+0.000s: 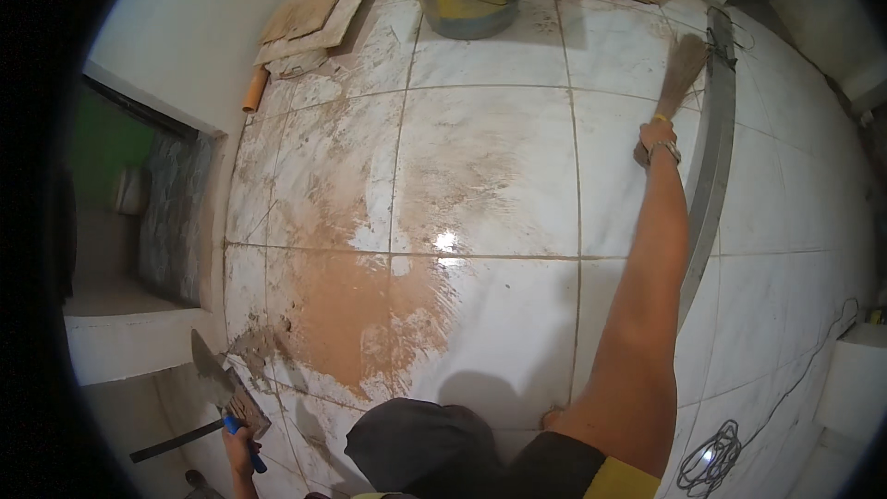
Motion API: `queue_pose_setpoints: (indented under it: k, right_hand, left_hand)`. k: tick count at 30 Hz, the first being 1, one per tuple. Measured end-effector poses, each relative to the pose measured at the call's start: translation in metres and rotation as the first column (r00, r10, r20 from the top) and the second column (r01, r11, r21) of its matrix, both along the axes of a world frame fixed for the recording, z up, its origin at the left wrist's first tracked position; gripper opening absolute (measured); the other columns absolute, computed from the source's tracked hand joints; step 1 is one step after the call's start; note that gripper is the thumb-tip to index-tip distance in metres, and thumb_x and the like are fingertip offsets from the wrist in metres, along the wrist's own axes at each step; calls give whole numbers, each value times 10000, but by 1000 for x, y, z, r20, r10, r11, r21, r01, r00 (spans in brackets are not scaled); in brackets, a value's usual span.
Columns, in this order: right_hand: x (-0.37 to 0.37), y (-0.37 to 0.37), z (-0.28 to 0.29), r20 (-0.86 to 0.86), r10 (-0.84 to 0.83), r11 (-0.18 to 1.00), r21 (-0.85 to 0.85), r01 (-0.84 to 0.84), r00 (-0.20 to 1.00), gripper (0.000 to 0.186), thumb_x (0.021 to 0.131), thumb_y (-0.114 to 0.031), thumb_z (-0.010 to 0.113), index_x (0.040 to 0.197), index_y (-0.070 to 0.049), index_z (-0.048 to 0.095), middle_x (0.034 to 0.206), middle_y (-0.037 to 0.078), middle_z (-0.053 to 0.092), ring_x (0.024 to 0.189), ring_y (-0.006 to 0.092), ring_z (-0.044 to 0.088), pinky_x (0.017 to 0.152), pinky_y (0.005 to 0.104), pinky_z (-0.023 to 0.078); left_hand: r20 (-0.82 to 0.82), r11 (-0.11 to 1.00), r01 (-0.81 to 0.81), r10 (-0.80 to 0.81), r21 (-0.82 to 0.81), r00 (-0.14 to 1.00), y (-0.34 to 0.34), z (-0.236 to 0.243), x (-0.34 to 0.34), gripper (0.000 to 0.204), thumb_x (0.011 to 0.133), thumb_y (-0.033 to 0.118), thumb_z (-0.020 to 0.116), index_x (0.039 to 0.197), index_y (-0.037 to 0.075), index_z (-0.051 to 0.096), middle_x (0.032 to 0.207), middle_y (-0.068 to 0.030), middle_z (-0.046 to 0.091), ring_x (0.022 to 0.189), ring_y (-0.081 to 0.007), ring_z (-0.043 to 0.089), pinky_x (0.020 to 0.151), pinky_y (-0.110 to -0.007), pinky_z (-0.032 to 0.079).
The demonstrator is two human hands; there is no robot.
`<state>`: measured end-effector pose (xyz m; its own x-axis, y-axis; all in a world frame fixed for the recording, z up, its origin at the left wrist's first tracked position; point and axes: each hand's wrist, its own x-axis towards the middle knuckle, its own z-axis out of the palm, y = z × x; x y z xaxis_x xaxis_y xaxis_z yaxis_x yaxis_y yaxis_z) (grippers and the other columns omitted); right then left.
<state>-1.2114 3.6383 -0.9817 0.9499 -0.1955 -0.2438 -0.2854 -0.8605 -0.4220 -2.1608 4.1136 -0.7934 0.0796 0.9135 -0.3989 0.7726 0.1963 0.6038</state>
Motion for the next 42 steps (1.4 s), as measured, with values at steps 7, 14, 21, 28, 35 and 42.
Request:
queue_pose_setpoints:
  k: [7, 14, 21, 28, 35, 42]
  right_hand:
    - [-96, 66, 7, -81, 408, 900, -131, -415, 909, 685, 875, -299, 604, 1441, 4, 364, 1189, 339, 624, 1082, 471, 634, 966, 493, 510]
    - [-196, 28, 49, 322, 319, 942, -1, -337, 891, 729, 862, -343, 632, 1458, -4, 383, 1143, 308, 660, 1055, 461, 647, 926, 504, 514]
    - [-10, 75, 17, 31, 134, 988, -76, -132, 990, 559, 859, -288, 612, 1318, 9, 493, 1112, 254, 688, 1054, 420, 665, 910, 481, 531]
    - [-111, 181, 3, -4, 543, 832, -136, -538, 840, 552, 868, -193, 558, 1359, 6, 404, 1126, 316, 650, 1078, 428, 646, 909, 490, 537]
    - [-358, 63, 42, 43, 585, 784, 225, -578, 810, 718, 811, -247, 652, 1426, -3, 374, 1144, 308, 635, 1063, 424, 646, 902, 475, 522]
    - [-434, -34, 77, 342, 403, 867, 155, -474, 849, 675, 838, -166, 651, 1441, -9, 392, 1164, 269, 648, 1048, 392, 663, 896, 452, 526]
  left_hand:
    - [0, 998, 69, -69, -8, 998, 26, 6, 6, 299, 740, 166, 614, 984, 13, 536, 710, -74, 529, 456, -168, 529, 432, -296, 465]
    - [99, 998, -27, 21, 55, 995, 15, -7, -24, 297, 734, 157, 604, 992, 25, 539, 700, -57, 516, 448, -166, 514, 440, -293, 466]
    - [115, 998, -59, 56, 28, 992, 21, -14, -69, 291, 719, 139, 596, 971, 10, 528, 651, -59, 498, 418, -166, 493, 429, -303, 471]
    - [129, 996, -85, 82, 18, 988, -12, 16, -52, 280, 697, 108, 585, 950, 1, 534, 638, -60, 497, 409, -175, 496, 438, -305, 474]
    - [225, 996, -70, 56, 56, 973, -5, -9, -44, 275, 711, 117, 587, 962, 13, 549, 681, -63, 519, 407, -167, 485, 456, -313, 486]
    - [242, 991, -16, -16, 131, 970, 35, -12, -102, 347, 749, 166, 596, 1064, 27, 545, 808, -52, 535, 550, -150, 541, 524, -292, 485]
